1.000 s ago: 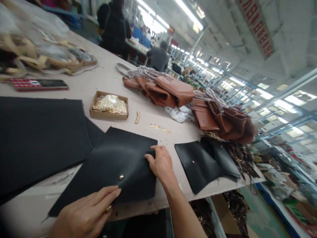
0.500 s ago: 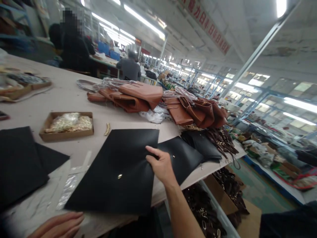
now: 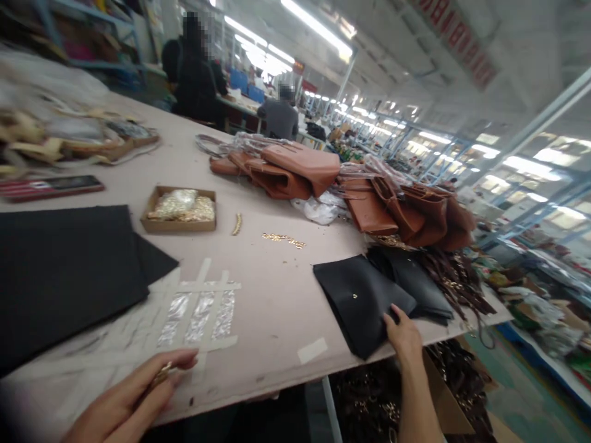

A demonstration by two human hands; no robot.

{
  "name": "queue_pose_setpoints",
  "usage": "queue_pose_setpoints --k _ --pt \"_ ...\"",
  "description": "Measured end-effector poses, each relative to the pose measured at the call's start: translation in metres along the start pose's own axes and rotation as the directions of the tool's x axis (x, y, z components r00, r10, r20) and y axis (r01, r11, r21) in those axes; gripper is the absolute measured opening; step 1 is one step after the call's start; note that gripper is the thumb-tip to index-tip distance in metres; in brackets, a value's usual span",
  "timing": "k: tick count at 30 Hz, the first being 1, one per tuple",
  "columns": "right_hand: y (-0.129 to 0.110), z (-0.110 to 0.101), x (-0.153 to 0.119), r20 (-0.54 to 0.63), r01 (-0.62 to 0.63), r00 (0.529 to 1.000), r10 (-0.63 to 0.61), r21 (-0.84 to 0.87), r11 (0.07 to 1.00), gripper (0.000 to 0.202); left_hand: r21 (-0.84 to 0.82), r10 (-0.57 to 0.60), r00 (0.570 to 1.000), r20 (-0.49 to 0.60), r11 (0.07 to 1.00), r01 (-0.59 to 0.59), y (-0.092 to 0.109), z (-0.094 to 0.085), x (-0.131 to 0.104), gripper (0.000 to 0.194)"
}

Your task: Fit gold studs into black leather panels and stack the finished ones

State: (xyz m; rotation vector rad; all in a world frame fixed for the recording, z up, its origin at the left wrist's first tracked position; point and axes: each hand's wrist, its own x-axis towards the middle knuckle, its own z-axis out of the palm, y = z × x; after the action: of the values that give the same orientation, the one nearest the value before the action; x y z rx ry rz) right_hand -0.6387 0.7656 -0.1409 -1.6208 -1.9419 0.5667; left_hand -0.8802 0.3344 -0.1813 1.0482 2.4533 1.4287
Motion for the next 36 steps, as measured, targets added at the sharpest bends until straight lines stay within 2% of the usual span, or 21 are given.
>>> queue_pose_setpoints --k 2,3,5,6,7,8,9,10,11,14,15,17,19,23,26,29,32,33,34,36 --pt "-0.009 -0.002 -0.009 -0.013 0.094 0.995 -0.097 -0.138 0.986 0.061 -0.047 -0.028 0.996 0.088 0.998 0.032 0.019 -0.007 -0.001 0.029" --pt "-0.016 -0.001 -0.014 -0.065 0.184 0.976 -0.206 -0.245 0.952 0.064 -0.080 -0.026 0.996 0.089 0.996 0.034 0.026 -0.010 0.000 0.030" --pt "-0.039 0.007 -0.030 -0.057 0.336 0.928 -0.368 -0.301 0.893 0.064 -0.108 -0.003 0.996 0.092 0.994 0.013 0.033 -0.012 0.003 0.030" --pt "-0.054 0.013 -0.043 -0.007 0.402 0.909 -0.416 -0.247 0.882 0.060 -0.103 0.009 0.997 0.081 0.995 0.000 0.034 -0.014 0.004 0.030" --pt "-0.071 0.021 -0.060 0.071 0.454 0.891 -0.449 -0.136 0.880 0.055 -0.090 0.019 0.997 0.073 0.996 -0.012 0.035 -0.015 0.004 0.030" --pt "-0.088 0.029 -0.080 0.170 0.501 0.852 -0.495 0.006 0.865 0.048 -0.075 0.021 0.998 0.067 0.997 -0.016 0.034 -0.016 0.004 0.029" --pt "-0.106 0.036 -0.103 0.244 0.554 0.780 -0.576 0.157 0.817 0.041 -0.064 0.016 0.998 0.066 0.998 -0.012 0.034 -0.018 0.003 0.029" --pt "-0.124 0.044 -0.127 0.296 0.609 0.677 -0.674 0.288 0.739 0.034 -0.060 0.006 0.997 0.073 0.998 -0.002 0.034 -0.020 0.002 0.028" --pt "-0.141 0.051 -0.150 0.342 0.652 0.552 -0.760 0.392 0.649 0.029 -0.064 -0.006 0.996 0.085 0.998 0.011 0.035 -0.022 0.001 0.028" --pt "-0.182 0.068 -0.208 0.348 0.669 0.207 -0.914 0.631 0.392 0.028 -0.090 -0.030 0.989 0.144 0.995 0.043 0.038 -0.029 -0.001 0.026" --pt "-0.192 0.072 -0.220 0.335 0.655 0.113 -0.935 0.682 0.323 0.031 -0.098 -0.028 0.985 0.168 0.994 0.045 0.038 -0.032 -0.002 0.025" --pt "-0.206 0.078 -0.237 0.322 0.619 -0.029 -0.946 0.749 0.236 0.034 -0.108 -0.027 0.979 0.203 0.993 0.050 0.038 -0.037 -0.004 0.023" --pt "-0.213 0.084 -0.244 0.329 0.582 -0.105 -0.939 0.785 0.210 0.032 -0.110 -0.032 0.975 0.218 0.992 0.058 0.036 -0.042 -0.007 0.023" --pt "-0.222 0.095 -0.251 0.315 0.511 -0.187 -0.930 0.840 0.182 0.026 -0.132 -0.073 0.978 0.197 0.986 0.100 0.030 -0.051 -0.014 0.021" --pt "-0.235 0.106 -0.259 0.327 0.455 -0.195 -0.925 0.865 0.210 0.016 -0.217 -0.137 0.982 0.127 0.963 0.162 0.028 -0.058 -0.018 0.021" --pt "-0.253 0.118 -0.270 0.442 0.410 -0.183 -0.878 0.846 0.340 0.011 -0.331 -0.210 0.977 0.048 0.919 0.214 0.024 -0.069 -0.020 0.021" --pt "-0.276 0.133 -0.276 0.598 0.319 -0.225 -0.769 0.791 0.522 0.016 -0.395 -0.259 0.966 0.009 0.886 0.242 0.016 -0.081 -0.022 0.023" --pt "-0.285 0.140 -0.277 0.617 0.295 -0.221 -0.756 0.781 0.551 0.017 -0.441 -0.304 0.953 0.013 0.853 0.278 0.013 -0.085 -0.023 0.023" --pt "-0.295 0.148 -0.278 0.613 0.289 -0.195 -0.766 0.782 0.552 0.018 -0.510 -0.366 0.930 0.027 0.795 0.328 0.009 -0.087 -0.025 0.024" --pt "-0.316 0.168 -0.278 0.538 0.371 -0.092 -0.838 0.799 0.472 0.017 -0.676 -0.500 0.863 0.077 0.610 0.413 0.004 -0.091 -0.029 0.031"
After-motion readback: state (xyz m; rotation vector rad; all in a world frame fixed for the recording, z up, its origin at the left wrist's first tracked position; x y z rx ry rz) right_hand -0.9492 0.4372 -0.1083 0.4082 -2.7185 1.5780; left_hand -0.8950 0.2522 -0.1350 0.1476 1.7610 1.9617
